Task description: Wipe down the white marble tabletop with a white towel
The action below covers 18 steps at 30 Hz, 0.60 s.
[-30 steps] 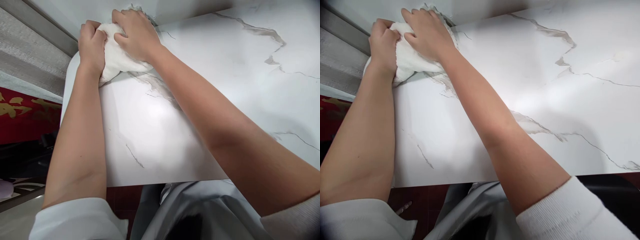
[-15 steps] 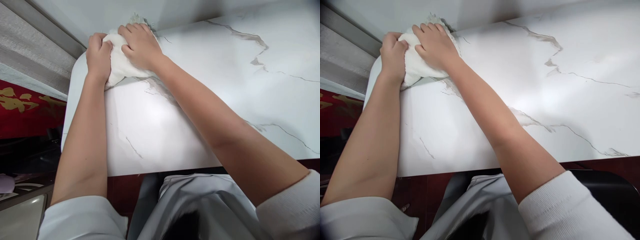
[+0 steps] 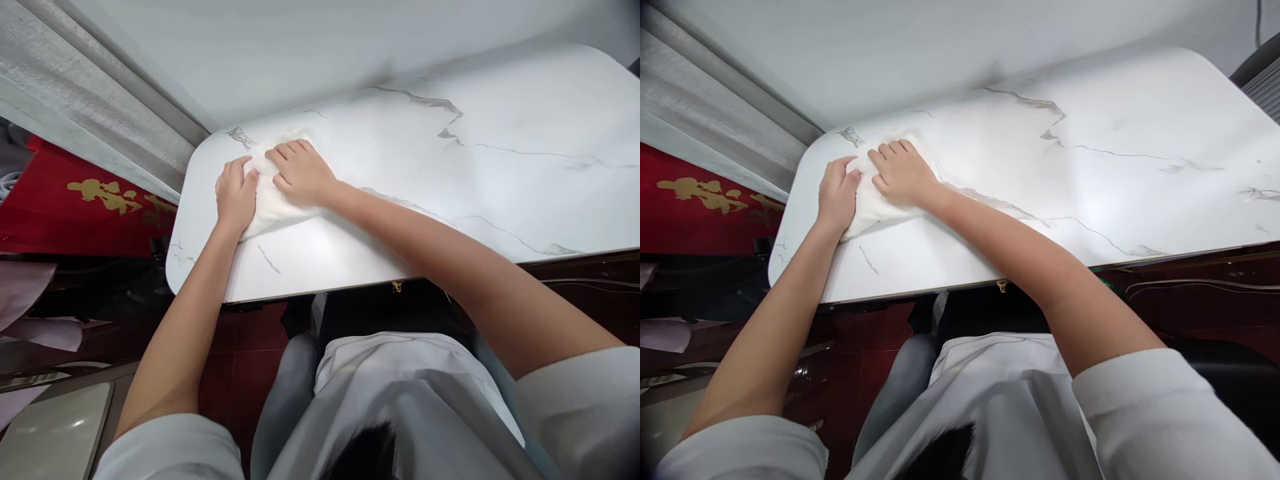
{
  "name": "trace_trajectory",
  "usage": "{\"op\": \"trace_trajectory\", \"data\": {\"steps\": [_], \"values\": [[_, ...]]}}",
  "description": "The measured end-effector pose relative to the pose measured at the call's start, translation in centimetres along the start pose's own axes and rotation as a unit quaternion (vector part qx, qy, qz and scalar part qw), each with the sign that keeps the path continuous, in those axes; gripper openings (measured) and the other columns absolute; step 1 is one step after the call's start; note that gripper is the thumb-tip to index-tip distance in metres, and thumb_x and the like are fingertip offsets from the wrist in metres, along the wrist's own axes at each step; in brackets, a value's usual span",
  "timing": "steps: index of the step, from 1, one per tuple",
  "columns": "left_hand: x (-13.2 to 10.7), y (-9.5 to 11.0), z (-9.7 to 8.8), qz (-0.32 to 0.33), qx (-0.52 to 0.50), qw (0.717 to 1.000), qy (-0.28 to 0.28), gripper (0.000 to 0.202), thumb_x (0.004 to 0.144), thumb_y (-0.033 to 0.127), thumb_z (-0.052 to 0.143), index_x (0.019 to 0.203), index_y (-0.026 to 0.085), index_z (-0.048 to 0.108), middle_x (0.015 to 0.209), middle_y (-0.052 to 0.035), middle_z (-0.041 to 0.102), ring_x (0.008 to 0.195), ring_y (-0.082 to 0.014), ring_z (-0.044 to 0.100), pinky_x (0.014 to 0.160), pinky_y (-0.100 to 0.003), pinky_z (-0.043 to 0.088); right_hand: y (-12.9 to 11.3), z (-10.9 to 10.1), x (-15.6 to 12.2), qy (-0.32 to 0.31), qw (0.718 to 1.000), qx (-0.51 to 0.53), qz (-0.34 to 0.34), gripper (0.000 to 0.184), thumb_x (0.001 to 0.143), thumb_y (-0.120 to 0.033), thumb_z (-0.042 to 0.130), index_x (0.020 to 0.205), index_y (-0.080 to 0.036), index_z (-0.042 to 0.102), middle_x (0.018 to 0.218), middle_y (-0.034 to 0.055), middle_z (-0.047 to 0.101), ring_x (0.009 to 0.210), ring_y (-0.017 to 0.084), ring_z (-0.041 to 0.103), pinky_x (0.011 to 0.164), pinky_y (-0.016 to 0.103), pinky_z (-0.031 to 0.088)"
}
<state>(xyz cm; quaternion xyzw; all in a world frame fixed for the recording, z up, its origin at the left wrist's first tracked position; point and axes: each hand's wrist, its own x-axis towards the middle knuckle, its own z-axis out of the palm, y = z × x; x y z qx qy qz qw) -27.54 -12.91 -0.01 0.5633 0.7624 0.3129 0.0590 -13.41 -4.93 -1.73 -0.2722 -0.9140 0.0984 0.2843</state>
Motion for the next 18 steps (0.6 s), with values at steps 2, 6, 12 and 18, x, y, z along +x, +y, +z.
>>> {"op": "trace_trajectory", "data": {"steps": [2,6,12,18], "values": [[-2.4,0.5,-0.4,0.010,0.007,1.000,0.001,0.036,0.096,0.012,0.047,0.129,0.016,0.059,0.131,-0.0095,0.059,0.129,-0.0252,0.050,0.115,-0.043,0.031,-1.3,-0.9,-2.3,-0.006,1.000,-0.021,-0.016,0.053,0.090,-0.030,0.027,0.124,-0.004,0.060,0.118,0.0147,0.061,0.111,0.026,0.053,0.104,0.049,0.035],[-6.8,1.5,-1.1,0.054,0.018,0.998,-0.010,0.037,0.094,0.016,0.043,0.127,0.020,0.058,0.130,-0.0085,0.060,0.128,-0.0264,0.052,0.113,-0.042,0.034,-3.9,-3.0,-6.8,-0.040,0.998,-0.051,-0.015,0.044,0.094,-0.023,0.034,0.126,-0.004,0.057,0.119,0.0166,0.057,0.111,0.031,0.050,0.106,0.051,0.032],[-12.0,4.1,-1.3,0.079,0.046,0.996,-0.021,0.042,0.095,0.024,0.039,0.134,0.023,0.053,0.133,-0.0099,0.059,0.128,-0.0278,0.050,0.113,-0.045,0.033,-5.5,-5.7,-11.6,-0.050,0.997,-0.046,-0.047,0.042,0.092,-0.021,0.037,0.125,-0.003,0.057,0.118,0.0193,0.056,0.110,0.034,0.049,0.104,0.052,0.032],[-14.0,6.4,-1.0,0.108,0.071,0.990,-0.063,0.046,0.097,0.025,0.035,0.140,0.031,0.050,0.136,-0.0095,0.055,0.132,-0.0298,0.046,0.116,-0.052,0.029,-5.2,-7.2,-14.0,-0.046,0.996,-0.053,-0.060,0.042,0.096,-0.022,0.039,0.128,-0.003,0.056,0.123,0.0207,0.057,0.116,0.033,0.049,0.106,0.052,0.033]]}}
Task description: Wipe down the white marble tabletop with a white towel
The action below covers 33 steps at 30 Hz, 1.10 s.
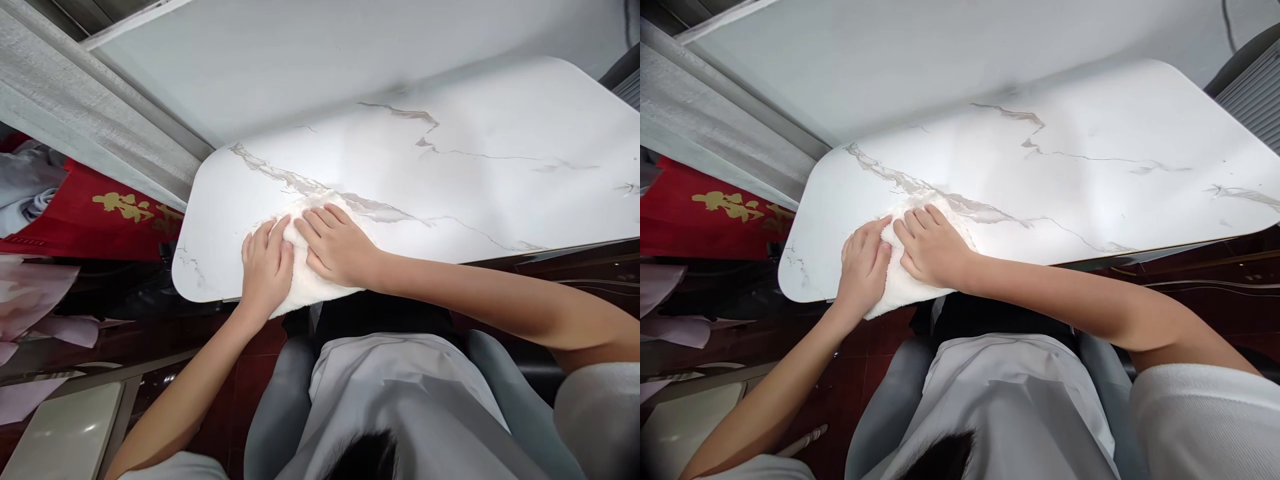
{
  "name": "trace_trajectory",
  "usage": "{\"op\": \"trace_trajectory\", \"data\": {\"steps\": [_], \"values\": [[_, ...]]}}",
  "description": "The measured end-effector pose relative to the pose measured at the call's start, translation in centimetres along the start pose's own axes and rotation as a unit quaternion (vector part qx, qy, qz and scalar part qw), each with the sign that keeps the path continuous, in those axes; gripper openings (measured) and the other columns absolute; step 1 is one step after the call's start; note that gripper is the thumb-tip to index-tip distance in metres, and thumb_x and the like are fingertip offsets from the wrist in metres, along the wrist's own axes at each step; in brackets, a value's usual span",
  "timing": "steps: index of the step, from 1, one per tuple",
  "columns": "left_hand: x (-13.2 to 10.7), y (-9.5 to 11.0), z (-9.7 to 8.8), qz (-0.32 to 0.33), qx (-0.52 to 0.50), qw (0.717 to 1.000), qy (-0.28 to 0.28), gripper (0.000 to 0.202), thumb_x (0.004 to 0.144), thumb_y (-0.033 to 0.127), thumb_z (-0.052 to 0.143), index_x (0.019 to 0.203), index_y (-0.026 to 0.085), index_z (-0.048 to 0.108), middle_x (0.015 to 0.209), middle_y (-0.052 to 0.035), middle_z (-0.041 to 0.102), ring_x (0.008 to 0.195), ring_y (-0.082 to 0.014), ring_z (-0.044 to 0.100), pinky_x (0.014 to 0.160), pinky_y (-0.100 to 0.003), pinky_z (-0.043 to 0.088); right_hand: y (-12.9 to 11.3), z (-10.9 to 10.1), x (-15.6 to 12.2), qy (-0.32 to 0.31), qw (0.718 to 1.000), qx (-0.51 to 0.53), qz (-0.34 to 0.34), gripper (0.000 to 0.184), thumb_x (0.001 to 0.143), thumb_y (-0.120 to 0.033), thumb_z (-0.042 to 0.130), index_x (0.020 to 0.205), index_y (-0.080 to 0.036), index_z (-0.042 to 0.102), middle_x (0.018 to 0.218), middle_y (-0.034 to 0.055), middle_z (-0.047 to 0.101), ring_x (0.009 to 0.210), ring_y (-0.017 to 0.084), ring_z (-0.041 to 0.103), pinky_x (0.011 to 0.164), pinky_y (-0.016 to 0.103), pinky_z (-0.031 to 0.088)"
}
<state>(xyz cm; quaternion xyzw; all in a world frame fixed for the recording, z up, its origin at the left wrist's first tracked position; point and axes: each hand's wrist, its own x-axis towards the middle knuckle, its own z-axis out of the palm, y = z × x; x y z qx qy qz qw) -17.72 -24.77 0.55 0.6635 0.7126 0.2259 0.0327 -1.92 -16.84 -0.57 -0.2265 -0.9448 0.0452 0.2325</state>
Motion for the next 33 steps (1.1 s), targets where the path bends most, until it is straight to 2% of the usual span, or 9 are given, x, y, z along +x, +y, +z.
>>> {"op": "trace_trajectory", "data": {"steps": [4,8,11,13,17,21,25,29,33], "values": [[1.7,0.5,0.5,-0.011,0.018,1.000,-0.017,0.048,0.095,0.025,0.035,0.140,0.028,0.051,0.135,-0.0113,0.055,0.133,-0.0306,0.046,0.116,-0.054,0.028,0.5,-0.6,0.9,-0.062,0.996,-0.044,0.039,0.047,0.098,-0.020,0.038,0.139,0.001,0.049,0.132,0.0228,0.053,0.124,0.034,0.047,0.112,0.052,0.030],[5.7,-0.1,1.5,-0.032,0.019,0.999,-0.009,0.046,0.096,0.025,0.034,0.138,0.030,0.052,0.136,-0.0097,0.056,0.134,-0.0282,0.046,0.118,-0.053,0.024,2.5,0.0,4.3,-0.110,0.986,-0.073,0.101,0.048,0.099,-0.015,0.035,0.144,0.000,0.042,0.138,0.0220,0.049,0.133,0.033,0.042,0.119,0.051,0.023],[9.9,-1.1,2.7,-0.044,0.000,0.999,-0.001,0.043,0.096,0.026,0.036,0.134,0.035,0.055,0.136,-0.0064,0.056,0.134,-0.0278,0.045,0.119,-0.052,0.022,5.3,1.2,7.4,-0.097,0.984,-0.060,0.136,0.044,0.099,-0.015,0.034,0.140,-0.004,0.046,0.134,0.0175,0.053,0.133,0.031,0.043,0.119,0.052,0.020],[12.8,-1.8,3.7,-0.053,-0.018,0.998,-0.001,0.043,0.095,0.026,0.038,0.133,0.037,0.055,0.137,-0.0049,0.056,0.137,-0.0292,0.043,0.120,-0.054,0.020,7.5,2.0,9.1,-0.066,0.985,-0.043,0.154,0.041,0.098,-0.017,0.034,0.136,-0.006,0.048,0.131,0.0145,0.056,0.130,0.028,0.046,0.119,0.053,0.020],[17.5,-2.3,5.4,-0.090,-0.054,0.994,0.023,0.041,0.093,0.025,0.040,0.127,0.039,0.059,0.136,-0.0027,0.058,0.138,-0.0291,0.042,0.121,-0.053,0.016,11.7,3.1,11.5,0.000,0.986,-0.016,0.167,0.039,0.093,-0.017,0.035,0.125,-0.013,0.057,0.123,0.0087,0.061,0.122,0.021,0.052,0.119,0.043,0.023],[20.2,-1.7,6.0,-0.117,-0.061,0.990,0.045,0.037,0.093,0.025,0.042,0.122,0.035,0.061,0.132,-0.0023,0.061,0.134,-0.0257,0.046,0.121,-0.049,0.020,14.6,3.5,13.0,0.021,0.986,-0.007,0.163,0.051,0.090,-0.033,0.026,0.120,-0.012,0.062,0.117,0.0086,0.065,0.117,0.023,0.055,0.115,0.042,0.027],[21.9,-1.4,6.2,-0.121,-0.043,0.991,0.044,0.038,0.093,0.024,0.041,0.127,0.028,0.059,0.132,-0.0044,0.060,0.133,-0.0238,0.047,0.121,-0.046,0.022,16.6,3.8,14.3,0.047,0.984,0.010,0.170,0.063,0.080,-0.045,0.022,0.118,-0.015,0.064,0.117,0.0095,0.067,0.112,0.025,0.056,0.111,0.042,0.028],[23.9,-2.0,6.7,-0.109,-0.057,0.991,0.053,0.038,0.090,0.040,0.042,0.122,0.029,0.059,0.131,-0.0040,0.061,0.130,-0.0231,0.049,0.120,-0.045,0.024,18.2,4.2,15.7,0.040,0.978,0.039,0.200,0.079,0.068,-0.063,0.018,0.115,-0.018,0.065,0.116,0.0093,0.068,0.109,0.025,0.054,0.108,0.040,0.026],[25.9,-2.8,7.3,-0.113,-0.051,0.991,0.042,0.050,0.087,0.058,0.035,0.124,0.030,0.053,0.134,-0.0027,0.060,0.129,-0.0183,0.046,0.118,-0.040,0.022,19.5,4.5,16.7,0.049,0.972,0.057,0.224,0.078,0.065,-0.076,0.011,0.094,-0.029,0.066,0.093,0.0078,0.072,0.113,0.025,0.048,0.109,0.038,0.018]]}}
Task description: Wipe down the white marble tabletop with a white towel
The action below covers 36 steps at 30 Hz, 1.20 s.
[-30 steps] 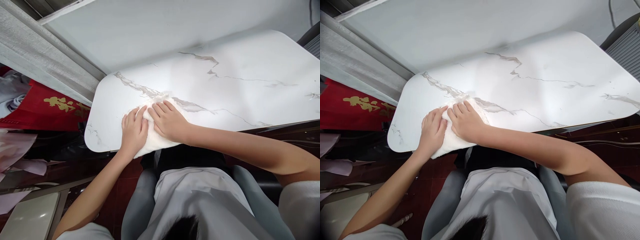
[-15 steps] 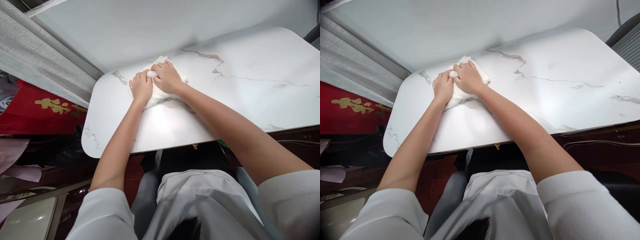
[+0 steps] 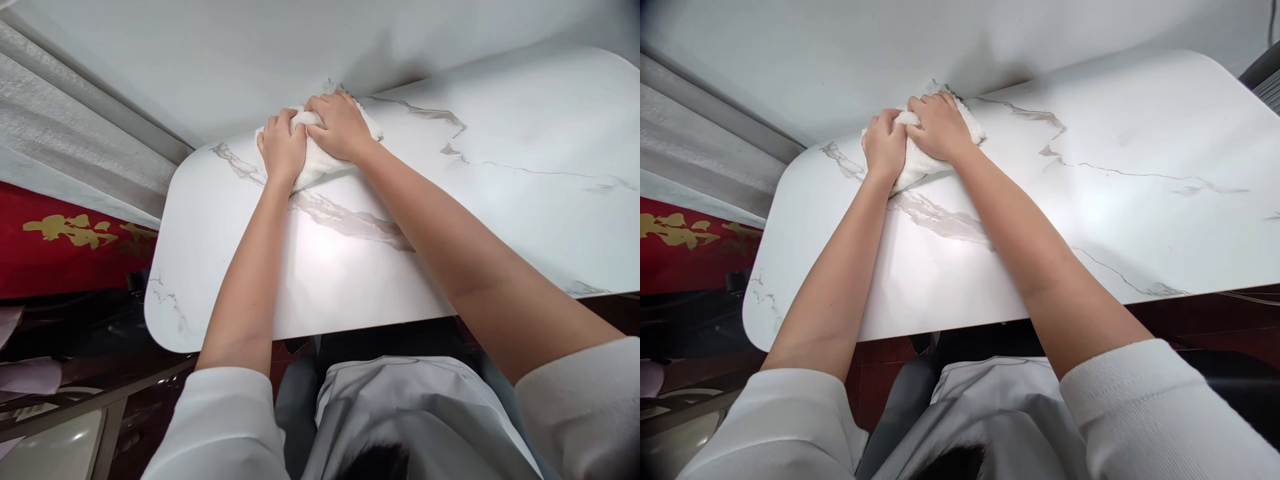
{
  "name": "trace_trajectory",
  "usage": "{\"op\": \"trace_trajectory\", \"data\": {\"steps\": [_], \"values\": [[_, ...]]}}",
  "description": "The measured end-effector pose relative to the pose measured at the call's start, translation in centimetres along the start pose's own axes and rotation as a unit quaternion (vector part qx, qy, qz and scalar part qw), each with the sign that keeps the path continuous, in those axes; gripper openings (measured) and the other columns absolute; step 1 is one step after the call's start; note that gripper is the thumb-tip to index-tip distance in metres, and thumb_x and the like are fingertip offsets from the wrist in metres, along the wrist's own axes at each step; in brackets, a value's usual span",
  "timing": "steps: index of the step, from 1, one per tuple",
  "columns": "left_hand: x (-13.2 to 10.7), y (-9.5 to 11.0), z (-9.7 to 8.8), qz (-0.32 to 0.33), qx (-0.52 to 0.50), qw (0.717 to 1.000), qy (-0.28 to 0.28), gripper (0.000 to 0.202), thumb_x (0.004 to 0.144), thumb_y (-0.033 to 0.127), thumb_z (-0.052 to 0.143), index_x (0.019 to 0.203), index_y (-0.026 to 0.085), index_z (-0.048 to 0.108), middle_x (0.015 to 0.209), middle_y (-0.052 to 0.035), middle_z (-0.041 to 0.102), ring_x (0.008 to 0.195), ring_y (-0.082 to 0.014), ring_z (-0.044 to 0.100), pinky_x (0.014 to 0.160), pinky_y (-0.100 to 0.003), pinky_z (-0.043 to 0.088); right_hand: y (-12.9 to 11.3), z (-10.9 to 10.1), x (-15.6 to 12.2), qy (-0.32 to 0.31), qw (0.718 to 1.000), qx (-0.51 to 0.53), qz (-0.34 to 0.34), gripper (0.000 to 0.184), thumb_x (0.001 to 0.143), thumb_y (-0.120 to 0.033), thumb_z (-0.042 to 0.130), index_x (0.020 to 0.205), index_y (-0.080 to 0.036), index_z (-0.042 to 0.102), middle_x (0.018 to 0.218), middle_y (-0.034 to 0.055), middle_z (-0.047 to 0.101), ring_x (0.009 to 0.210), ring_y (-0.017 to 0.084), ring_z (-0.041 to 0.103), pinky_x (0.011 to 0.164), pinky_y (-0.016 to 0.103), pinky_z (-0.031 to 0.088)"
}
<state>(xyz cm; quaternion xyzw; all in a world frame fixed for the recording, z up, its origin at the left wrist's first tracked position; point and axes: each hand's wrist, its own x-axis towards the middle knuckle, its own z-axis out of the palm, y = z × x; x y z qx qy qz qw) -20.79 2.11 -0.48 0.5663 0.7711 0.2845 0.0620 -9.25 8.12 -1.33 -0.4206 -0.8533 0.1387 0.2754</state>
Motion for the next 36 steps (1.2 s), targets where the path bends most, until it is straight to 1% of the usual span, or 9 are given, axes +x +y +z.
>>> {"op": "trace_trajectory", "data": {"steps": [2,5,8,12,16,21,27,31,36], "values": [[0.7,0.1,0.2,-0.003,0.005,1.000,-0.007,0.051,0.087,0.061,0.032,0.125,0.033,0.051,0.135,-0.0016,0.059,0.132,-0.0181,0.043,0.118,-0.039,0.020,0.3,0.1,0.5,-0.001,1.000,0.001,0.008,0.074,0.068,-0.076,0.013,0.093,-0.030,0.065,0.086,0.0087,0.070,0.117,0.026,0.045,0.109,0.041,0.015],[1.3,0.5,0.2,-0.002,0.005,1.000,-0.011,0.044,0.091,0.055,0.031,0.125,0.035,0.050,0.133,-0.0012,0.060,0.134,-0.0200,0.042,0.118,-0.041,0.015,0.6,0.0,1.1,0.005,1.000,0.002,0.012,0.066,0.072,-0.072,0.020,0.101,-0.031,0.063,0.089,0.0089,0.068,0.119,0.028,0.043,0.105,0.044,0.020],[1.3,1.0,-0.1,-0.009,0.007,1.000,0.002,0.032,0.092,0.038,0.037,0.119,0.033,0.054,0.129,-0.0017,0.061,0.127,-0.0203,0.048,0.114,-0.040,0.023,0.6,-0.1,1.5,0.005,1.000,0.001,0.014,0.055,0.071,-0.069,0.027,0.101,-0.037,0.061,0.092,0.0081,0.066,0.119,0.030,0.043,0.103,0.044,0.026],[1.4,1.4,-0.2,-0.005,0.001,1.000,0.025,0.028,0.091,0.028,0.038,0.113,0.031,0.057,0.123,-0.0025,0.064,0.120,-0.0211,0.053,0.109,-0.040,0.031,0.3,-0.5,1.5,0.022,1.000,-0.001,0.007,0.053,0.073,-0.067,0.031,0.101,-0.033,0.061,0.089,0.0080,0.064,0.123,0.031,0.041,0.106,0.047,0.025],[1.6,1.2,-0.1,-0.016,0.002,1.000,0.012,0.023,0.093,0.030,0.039,0.108,0.038,0.054,0.125,0.0000,0.062,0.123,-0.0222,0.049,0.111,-0.041,0.029,0.0,-1.0,1.0,0.026,0.999,-0.030,-0.008,0.048,0.075,-0.055,0.030,0.104,-0.037,0.063,0.110,0.0044,0.066,0.113,0.030,0.051,0.103,0.046,0.030],[1.0,1.0,0.1,-0.005,0.011,1.000,0.008,0.028,0.096,0.025,0.036,0.118,0.031,0.051,0.128,0.0034,0.060,0.124,-0.0164,0.046,0.114,-0.036,0.024,0.3,-0.5,0.9,0.005,0.999,-0.049,0.001,0.054,0.071,-0.056,0.029,0.110,-0.040,0.064,0.117,0.0037,0.066,0.112,0.030,0.051,0.106,0.044,0.028],[-2.5,1.9,-0.4,-0.001,0.008,1.000,-0.008,0.036,0.096,0.024,0.036,0.129,0.026,0.051,0.135,-0.0023,0.057,0.131,-0.0185,0.044,0.119,-0.039,0.018,0.0,-1.0,-2.2,-0.004,0.998,-0.059,-0.015,0.074,0.079,-0.061,0.015,0.121,-0.021,0.062,0.125,0.0092,0.063,0.118,0.027,0.049,0.114,0.042,0.020],[-6.3,2.7,-0.7,0.014,0.008,1.000,-0.005,0.038,0.094,0.024,0.039,0.127,0.030,0.056,0.135,-0.0048,0.058,0.136,-0.0243,0.044,0.121,-0.043,0.018,-0.8,-2.7,-6.7,-0.010,0.995,-0.085,-0.051,0.064,0.090,-0.047,0.016,0.126,-0.017,0.059,0.129,0.0105,0.060,0.120,0.025,0.048,0.117,0.040,0.020],[-11.0,3.7,-1.0,0.036,0.016,0.999,-0.001,0.040,0.094,0.022,0.039,0.128,0.031,0.057,0.134,-0.0061,0.060,0.137,-0.0247,0.044,0.122,-0.044,0.017,-1.7,-4.5,-11.7,-0.027,0.991,-0.117,-0.062,0.048,0.096,-0.031,0.023,0.127,-0.013,0.055,0.128,0.0121,0.057,0.121,0.024,0.047,0.116,0.043,0.023]]}}
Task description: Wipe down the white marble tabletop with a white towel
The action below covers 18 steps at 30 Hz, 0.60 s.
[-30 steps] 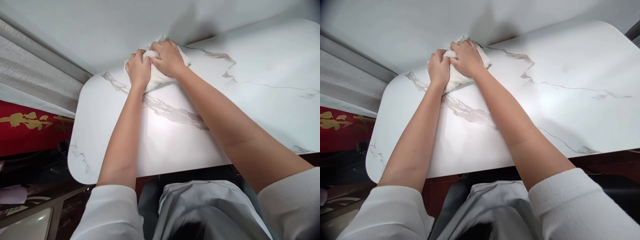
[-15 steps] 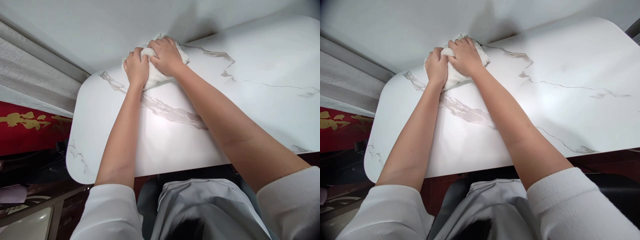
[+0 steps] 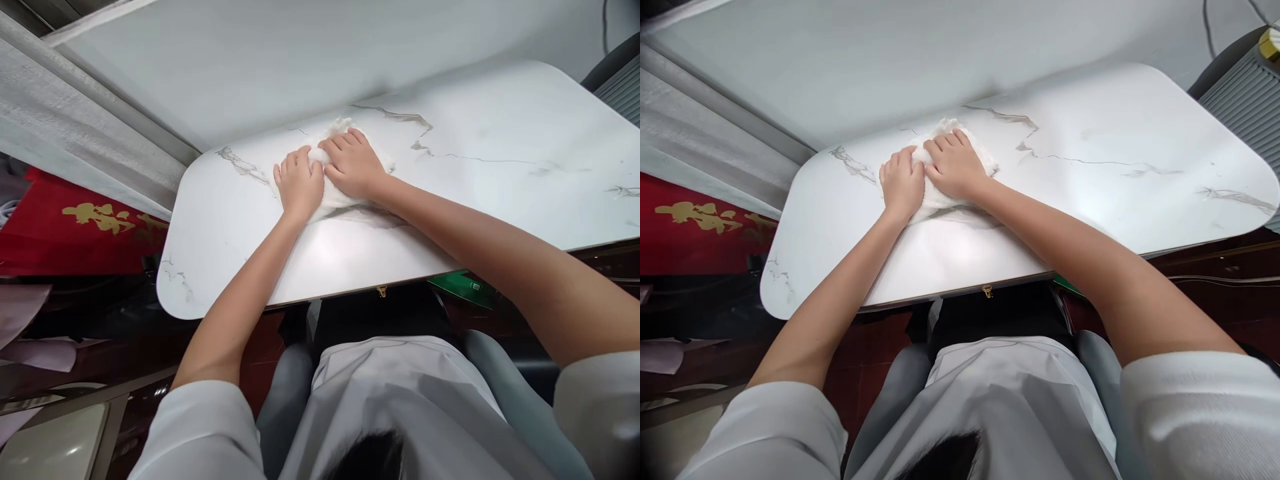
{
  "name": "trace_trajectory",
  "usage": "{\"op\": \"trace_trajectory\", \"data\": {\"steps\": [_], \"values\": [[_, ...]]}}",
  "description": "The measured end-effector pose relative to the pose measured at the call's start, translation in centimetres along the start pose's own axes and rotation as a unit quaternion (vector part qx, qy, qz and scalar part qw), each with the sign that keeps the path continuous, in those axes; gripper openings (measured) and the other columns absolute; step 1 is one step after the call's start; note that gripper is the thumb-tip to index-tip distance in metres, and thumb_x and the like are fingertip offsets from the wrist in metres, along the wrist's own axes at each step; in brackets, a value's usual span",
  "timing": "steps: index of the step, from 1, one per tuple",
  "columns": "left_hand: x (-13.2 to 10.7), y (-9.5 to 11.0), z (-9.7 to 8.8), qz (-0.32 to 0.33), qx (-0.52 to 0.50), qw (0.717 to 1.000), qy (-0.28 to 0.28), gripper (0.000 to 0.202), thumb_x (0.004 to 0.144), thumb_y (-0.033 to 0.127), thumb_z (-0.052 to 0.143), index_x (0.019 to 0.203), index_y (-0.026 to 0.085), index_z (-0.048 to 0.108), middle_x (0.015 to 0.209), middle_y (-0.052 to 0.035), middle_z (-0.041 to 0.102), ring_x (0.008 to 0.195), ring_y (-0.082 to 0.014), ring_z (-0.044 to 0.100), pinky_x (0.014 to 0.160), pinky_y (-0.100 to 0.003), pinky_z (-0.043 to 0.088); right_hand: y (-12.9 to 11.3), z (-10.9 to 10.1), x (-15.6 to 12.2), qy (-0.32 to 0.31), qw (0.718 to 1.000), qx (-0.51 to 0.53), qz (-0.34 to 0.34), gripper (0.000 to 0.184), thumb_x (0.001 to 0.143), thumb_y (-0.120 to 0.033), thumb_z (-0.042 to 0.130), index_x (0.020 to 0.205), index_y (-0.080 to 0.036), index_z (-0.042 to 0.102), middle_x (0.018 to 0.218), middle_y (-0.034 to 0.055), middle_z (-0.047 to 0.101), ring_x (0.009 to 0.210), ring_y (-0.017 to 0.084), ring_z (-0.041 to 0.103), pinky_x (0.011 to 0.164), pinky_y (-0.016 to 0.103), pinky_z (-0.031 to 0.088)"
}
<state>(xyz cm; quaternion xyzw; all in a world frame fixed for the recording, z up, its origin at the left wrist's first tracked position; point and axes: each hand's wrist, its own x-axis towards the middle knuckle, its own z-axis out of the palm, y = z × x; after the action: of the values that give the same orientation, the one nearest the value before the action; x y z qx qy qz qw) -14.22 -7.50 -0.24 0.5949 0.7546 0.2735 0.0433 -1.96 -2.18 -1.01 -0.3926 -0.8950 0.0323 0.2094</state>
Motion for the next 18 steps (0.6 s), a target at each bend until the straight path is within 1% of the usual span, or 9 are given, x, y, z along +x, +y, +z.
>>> {"op": "trace_trajectory", "data": {"steps": [4,7,10,14,18], "values": [[-2.9,1.1,-0.5,0.005,0.004,1.000,-0.008,0.043,0.093,0.021,0.038,0.132,0.030,0.055,0.139,-0.0069,0.057,0.139,-0.0254,0.042,0.123,-0.048,0.016,-0.8,-0.7,-2.7,-0.004,1.000,-0.011,0.000,0.045,0.101,-0.032,0.022,0.130,-0.016,0.052,0.128,0.0117,0.056,0.122,0.027,0.046,0.116,0.049,0.021],[-4.7,1.9,-0.9,0.010,0.008,1.000,-0.019,0.044,0.093,0.020,0.038,0.132,0.031,0.055,0.140,-0.0055,0.056,0.140,-0.0238,0.041,0.123,-0.048,0.016,-1.4,-1.3,-4.7,0.001,1.000,-0.020,0.008,0.042,0.102,-0.033,0.024,0.131,-0.020,0.050,0.126,0.0105,0.057,0.121,0.029,0.047,0.115,0.053,0.020],[-6.2,2.6,-1.1,0.025,0.011,0.999,-0.032,0.044,0.094,0.020,0.037,0.133,0.031,0.054,0.140,-0.0057,0.056,0.139,-0.0229,0.042,0.123,-0.048,0.016,-1.8,-2.0,-6.7,0.006,1.000,-0.028,0.011,0.041,0.102,-0.034,0.024,0.131,-0.019,0.049,0.123,0.0110,0.057,0.119,0.031,0.048,0.113,0.056,0.022],[-7.4,3.2,-1.1,0.047,0.011,0.998,-0.042,0.044,0.094,0.019,0.036,0.133,0.031,0.053,0.140,-0.0059,0.056,0.138,-0.0219,0.042,0.123,-0.049,0.016,-2.0,-2.7,-8.4,0.003,0.999,-0.042,0.015,0.043,0.101,-0.032,0.021,0.130,-0.015,0.049,0.119,0.0125,0.057,0.117,0.031,0.048,0.111,0.059,0.023],[-7.6,3.4,-1.1,0.049,0.012,0.998,-0.043,0.044,0.094,0.018,0.037,0.132,0.033,0.053,0.139,-0.0052,0.056,0.138,-0.0214,0.043,0.123,-0.049,0.017,-2.0,-2.9,-8.7,0.001,0.999,-0.050,0.021,0.042,0.099,-0.029,0.024,0.131,-0.017,0.048,0.118,0.0119,0.057,0.118,0.032,0.048,0.110,0.059,0.023]]}}
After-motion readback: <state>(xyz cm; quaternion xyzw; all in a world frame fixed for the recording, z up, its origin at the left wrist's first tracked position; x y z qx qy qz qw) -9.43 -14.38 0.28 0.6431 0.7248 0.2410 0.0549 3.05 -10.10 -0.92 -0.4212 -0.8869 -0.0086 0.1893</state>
